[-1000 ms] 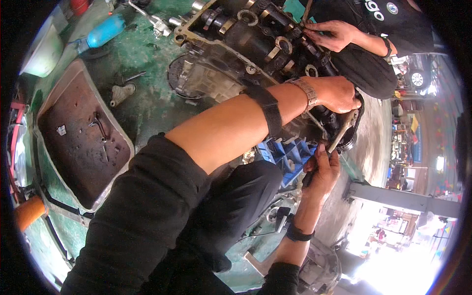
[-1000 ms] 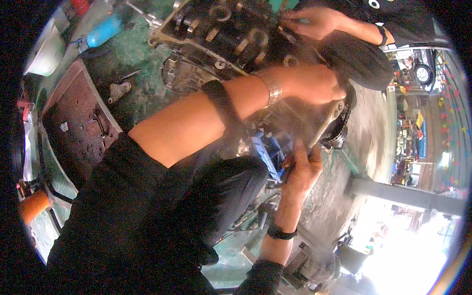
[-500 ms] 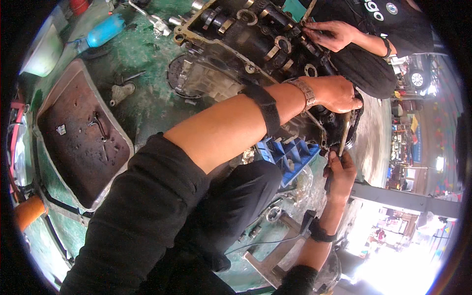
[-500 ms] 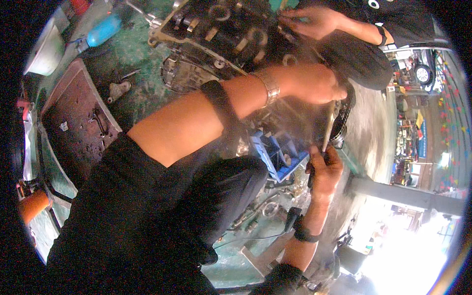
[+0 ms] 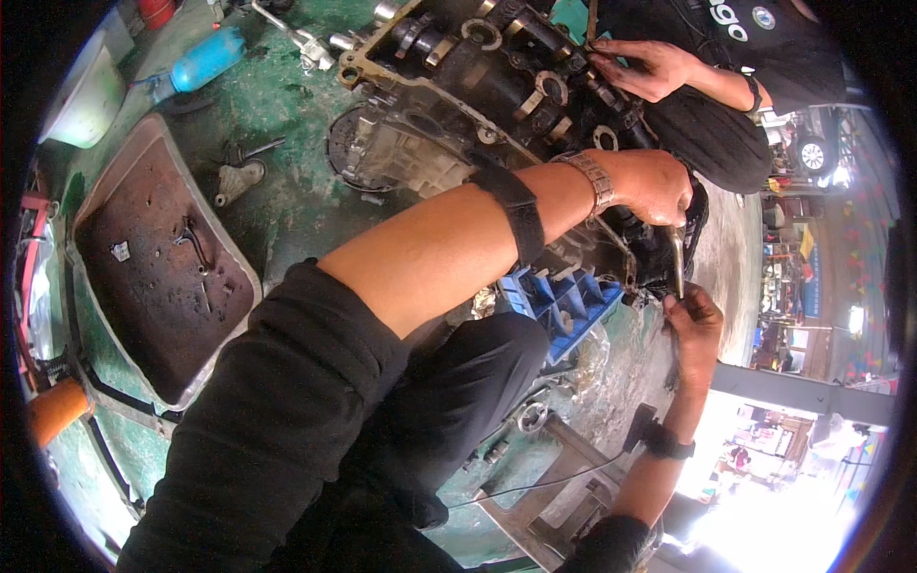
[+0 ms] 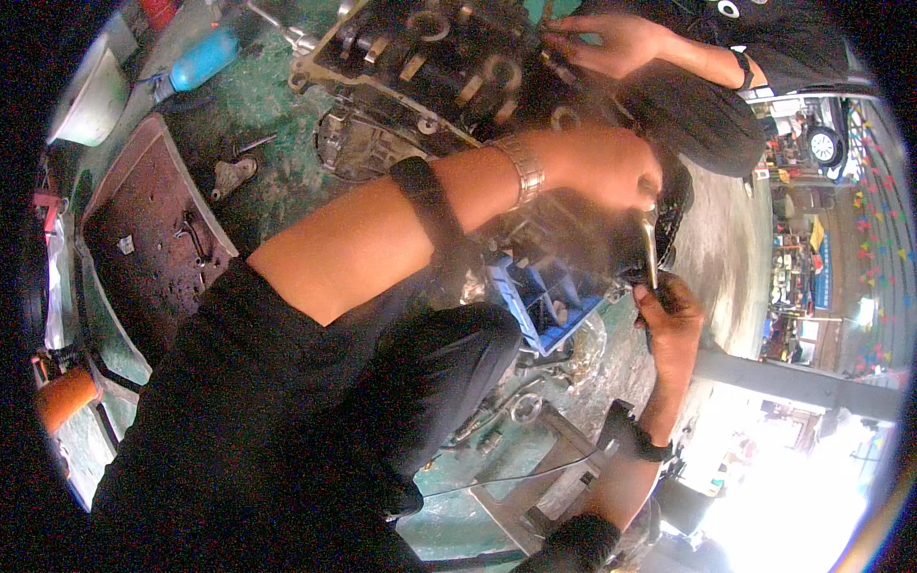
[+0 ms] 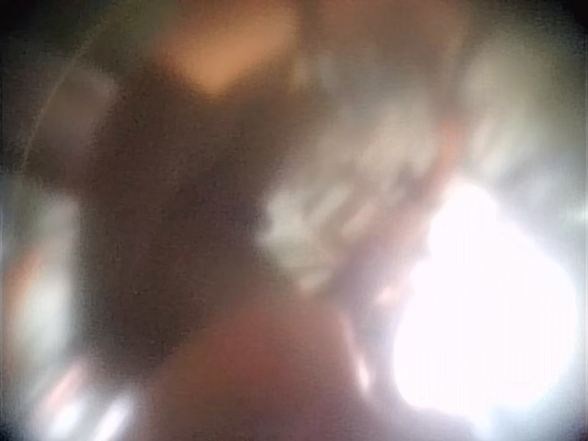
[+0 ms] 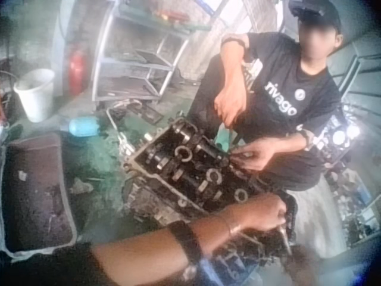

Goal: The person uses a wrench to tighten bolts on an engine block while another person assists nearby. The camera wearer repeatedly positions the wrench and turns it to secure fasteners on the engine's cylinder head.

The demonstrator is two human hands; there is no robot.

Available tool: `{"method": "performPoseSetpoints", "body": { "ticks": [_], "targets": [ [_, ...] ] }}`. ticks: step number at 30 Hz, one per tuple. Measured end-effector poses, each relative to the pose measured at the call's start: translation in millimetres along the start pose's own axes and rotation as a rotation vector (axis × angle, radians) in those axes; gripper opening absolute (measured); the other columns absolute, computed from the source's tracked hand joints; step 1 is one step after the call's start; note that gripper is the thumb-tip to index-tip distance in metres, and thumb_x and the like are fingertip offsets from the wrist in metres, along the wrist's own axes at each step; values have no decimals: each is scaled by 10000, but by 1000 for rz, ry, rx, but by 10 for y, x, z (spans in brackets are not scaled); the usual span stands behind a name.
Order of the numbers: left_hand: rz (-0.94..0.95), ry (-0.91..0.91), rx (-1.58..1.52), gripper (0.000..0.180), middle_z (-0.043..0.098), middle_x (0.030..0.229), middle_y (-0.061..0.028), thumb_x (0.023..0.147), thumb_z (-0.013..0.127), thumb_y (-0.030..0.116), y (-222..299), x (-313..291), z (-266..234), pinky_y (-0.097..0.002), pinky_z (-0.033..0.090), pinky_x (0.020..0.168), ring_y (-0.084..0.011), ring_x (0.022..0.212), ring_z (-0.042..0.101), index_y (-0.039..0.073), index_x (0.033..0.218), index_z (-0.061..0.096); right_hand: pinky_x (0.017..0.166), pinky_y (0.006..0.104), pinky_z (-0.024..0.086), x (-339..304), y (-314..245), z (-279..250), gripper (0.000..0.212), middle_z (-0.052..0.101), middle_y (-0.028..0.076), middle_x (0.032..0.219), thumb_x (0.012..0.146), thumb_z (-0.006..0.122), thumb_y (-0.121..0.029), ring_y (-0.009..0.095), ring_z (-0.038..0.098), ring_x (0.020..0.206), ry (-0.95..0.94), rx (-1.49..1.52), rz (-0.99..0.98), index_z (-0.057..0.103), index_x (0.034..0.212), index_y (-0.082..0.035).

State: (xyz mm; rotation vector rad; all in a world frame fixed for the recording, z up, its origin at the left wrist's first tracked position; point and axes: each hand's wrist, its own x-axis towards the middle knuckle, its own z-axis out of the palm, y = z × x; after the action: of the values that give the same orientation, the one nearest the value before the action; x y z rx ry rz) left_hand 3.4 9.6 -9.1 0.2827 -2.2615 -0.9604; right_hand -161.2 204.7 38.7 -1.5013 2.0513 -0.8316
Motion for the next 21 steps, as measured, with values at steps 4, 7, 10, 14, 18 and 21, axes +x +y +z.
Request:
{"method": "performPoseSetpoints", "body": {
  "ticks": [4, 7, 10, 14, 18, 21],
  "targets": [
    [-44, -8, -17, 292, 695, 885, -166, 807, 685, 307, 20, -18, -17, -415, 495, 810, -332, 890, 658, 54, 949, 717, 609, 247, 441, 121, 23, -164, 183, 622, 26, 758, 867, 684, -99, 92, 541, 669, 69, -299, -155, 647, 997, 25],
    [-39, -11, -15, 308, 694, 878, -170, 799, 708, 315, 24, -19, -23, -411, 496, 798, -327, 885, 660, 45, 947, 714, 700, 258, 466, 224, 63, -201, 216, 656, 56, 845, 876, 677, -90, 119, 573, 760, 145, -439, -285, 635, 1043, 40],
    [-29, -17, -10, 318, 690, 870, -181, 800, 699, 334, 14, -11, -13, -417, 500, 798, -335, 879, 661, 44, 928, 717, 748, 287, 480, 296, 98, -208, 240, 672, 101, 878, 877, 682, -118, 154, 597, 811, 234, -552, -349, 638, 1051, 41],
    [-10, 16, 55, 311, 685, 864, -190, 808, 679, 333, -2, 26, 21, -433, 504, 796, -354, 861, 660, 39, 901, 714, 766, 297, 482, 360, 152, -193, 273, 680, 125, 909, 872, 695, -150, 177, 612, 831, 284, -578, -352, 639, 1057, 43],
    [-11, 40, 74, 297, 684, 871, -192, 813, 667, 325, -19, 58, 53, -436, 507, 801, -360, 865, 659, 40, 881, 719, 767, 300, 481, 327, 187, -172, 285, 679, 127, 909, 880, 687, -154, 175, 607, 834, 305, -563, -353, 628, 1068, 51],
    [-21, 30, 75, 295, 689, 878, -184, 812, 665, 329, -16, 75, 59, -426, 511, 811, -355, 885, 659, 49, 878, 731, 757, 291, 474, 216, 182, -120, 289, 672, 125, 896, 887, 681, -155, 157, 587, 825, 256, -498, -338, 616, 1074, 56]
  ]
}}
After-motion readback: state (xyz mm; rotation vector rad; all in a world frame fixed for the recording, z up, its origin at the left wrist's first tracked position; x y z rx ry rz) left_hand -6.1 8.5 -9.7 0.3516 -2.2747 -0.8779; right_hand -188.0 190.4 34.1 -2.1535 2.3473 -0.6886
